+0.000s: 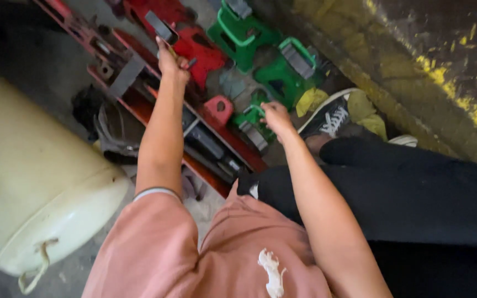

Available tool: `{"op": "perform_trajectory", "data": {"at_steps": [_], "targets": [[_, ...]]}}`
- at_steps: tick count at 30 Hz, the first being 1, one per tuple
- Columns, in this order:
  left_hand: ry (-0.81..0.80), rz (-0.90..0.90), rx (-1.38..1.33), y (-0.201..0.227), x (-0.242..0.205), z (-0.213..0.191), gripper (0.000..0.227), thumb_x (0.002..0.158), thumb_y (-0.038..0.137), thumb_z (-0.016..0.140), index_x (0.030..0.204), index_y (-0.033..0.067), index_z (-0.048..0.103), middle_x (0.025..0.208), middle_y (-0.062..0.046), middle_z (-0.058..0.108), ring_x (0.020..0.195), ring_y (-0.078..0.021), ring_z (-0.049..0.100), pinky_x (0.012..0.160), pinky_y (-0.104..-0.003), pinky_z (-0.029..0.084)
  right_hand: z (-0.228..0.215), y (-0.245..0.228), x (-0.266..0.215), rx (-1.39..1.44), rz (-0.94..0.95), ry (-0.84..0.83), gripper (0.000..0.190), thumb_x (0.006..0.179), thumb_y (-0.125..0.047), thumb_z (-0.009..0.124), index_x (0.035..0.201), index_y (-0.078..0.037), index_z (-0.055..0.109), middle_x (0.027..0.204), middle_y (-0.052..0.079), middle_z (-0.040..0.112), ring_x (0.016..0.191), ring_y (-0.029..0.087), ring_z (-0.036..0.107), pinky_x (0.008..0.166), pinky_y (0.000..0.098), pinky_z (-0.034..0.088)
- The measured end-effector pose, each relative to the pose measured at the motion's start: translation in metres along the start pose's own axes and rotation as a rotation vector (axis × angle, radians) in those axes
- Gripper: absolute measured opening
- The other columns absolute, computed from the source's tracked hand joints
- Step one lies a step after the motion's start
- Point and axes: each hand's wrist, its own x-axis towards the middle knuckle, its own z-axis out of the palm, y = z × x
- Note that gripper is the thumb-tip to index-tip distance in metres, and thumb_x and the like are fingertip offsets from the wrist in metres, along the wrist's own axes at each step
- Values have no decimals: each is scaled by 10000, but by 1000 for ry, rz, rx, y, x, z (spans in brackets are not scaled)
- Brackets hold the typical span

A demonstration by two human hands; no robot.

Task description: The person cleans a green metal car jack with a yellow cloth, wiping its surfaces thoroughly. They then place it aside and pick up a red metal car jack, cleaning it with the same cloth. Finally, they clean a long, dark metal tool with the cloth.

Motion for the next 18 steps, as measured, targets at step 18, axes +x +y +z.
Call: {"op": "perform_trajectory", "data": {"at_steps": [18], "targets": [[100,-62,-2,2,24,-39,528,968,552,653,674,253,332,573,57,244,443,-141,223,416,-315,188,-4,0,-3,1,-130,50,376,938,-392,652,1112,-61,694,924,77,719,719,174,703,598,352,505]]}}
